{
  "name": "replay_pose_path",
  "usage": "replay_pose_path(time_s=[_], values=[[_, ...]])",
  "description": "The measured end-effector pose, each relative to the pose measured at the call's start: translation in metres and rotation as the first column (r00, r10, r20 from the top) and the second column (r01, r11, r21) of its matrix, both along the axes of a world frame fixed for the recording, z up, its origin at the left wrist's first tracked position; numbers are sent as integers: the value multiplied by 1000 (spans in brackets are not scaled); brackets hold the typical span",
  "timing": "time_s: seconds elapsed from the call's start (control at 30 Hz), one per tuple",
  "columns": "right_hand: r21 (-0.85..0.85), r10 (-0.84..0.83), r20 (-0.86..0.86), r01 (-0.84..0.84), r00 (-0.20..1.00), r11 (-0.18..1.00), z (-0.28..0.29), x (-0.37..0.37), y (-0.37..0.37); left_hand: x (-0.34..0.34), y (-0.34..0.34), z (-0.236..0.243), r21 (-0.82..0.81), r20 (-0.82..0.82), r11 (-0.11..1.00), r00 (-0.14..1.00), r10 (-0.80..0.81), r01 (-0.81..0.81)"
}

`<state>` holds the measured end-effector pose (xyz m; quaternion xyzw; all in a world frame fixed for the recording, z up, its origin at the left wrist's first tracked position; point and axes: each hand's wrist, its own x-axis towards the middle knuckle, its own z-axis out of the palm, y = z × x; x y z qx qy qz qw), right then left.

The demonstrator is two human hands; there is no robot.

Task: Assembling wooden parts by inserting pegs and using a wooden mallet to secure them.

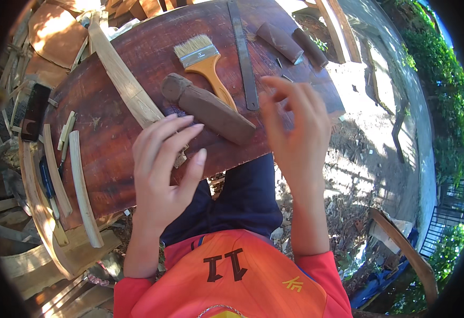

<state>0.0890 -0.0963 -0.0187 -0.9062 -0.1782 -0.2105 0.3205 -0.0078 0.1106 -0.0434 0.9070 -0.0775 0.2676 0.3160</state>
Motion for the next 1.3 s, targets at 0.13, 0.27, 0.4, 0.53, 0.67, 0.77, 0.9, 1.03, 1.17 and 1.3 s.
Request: replay_pose_path(time_s=[0.13, 0.27, 0.4, 0.53, 0.67, 0.77, 0.9, 1.03, 1.17, 1.3], values=[[-40, -184, -2, 184, 983, 982, -17, 36, -19, 4, -19, -2, -26, 0, 990, 991, -135, 135], [-246, -324, -2, 314, 946, 917, -27, 60, -14, 4, -28, -7, -130, 59, 973, 981, -183, 189], [-356, -339, -78, 291, 938, 888, -27, 81, -6, 1, -21, -15, -146, 93, 981, 989, -111, 124], [-363, -278, -55, 240, 959, 900, -32, 93, -6, -1, -15, -21, -132, 74, 985, 992, -106, 116], [-381, -264, -83, 214, 961, 899, -38, 97, -11, 0, -12, -24, -130, 89, 987, 993, -83, 94], [-403, -231, -54, 191, 971, 895, -42, 98, -13, 0, -7, -26, -88, 101, 992, 992, -81, 90], [-487, -173, -16, 144, 985, 862, -42, 93, -10, -3, 1, -26, -45, 46, 994, 994, -98, 100], [-479, -83, 81, 112, 993, 870, -32, 75, -4, -5, 6, -26, -38, 41, 994, 994, -98, 99], [-251, -132, -175, 85, 976, 964, -17, 57, 0, -4, 7, -27, -62, 68, 995, 995, -77, 82], [-80, -15, -284, -9, 959, 997, -12, 44, 7, -4, 7, -28, -68, 64, 992, 993, -100, 104]])
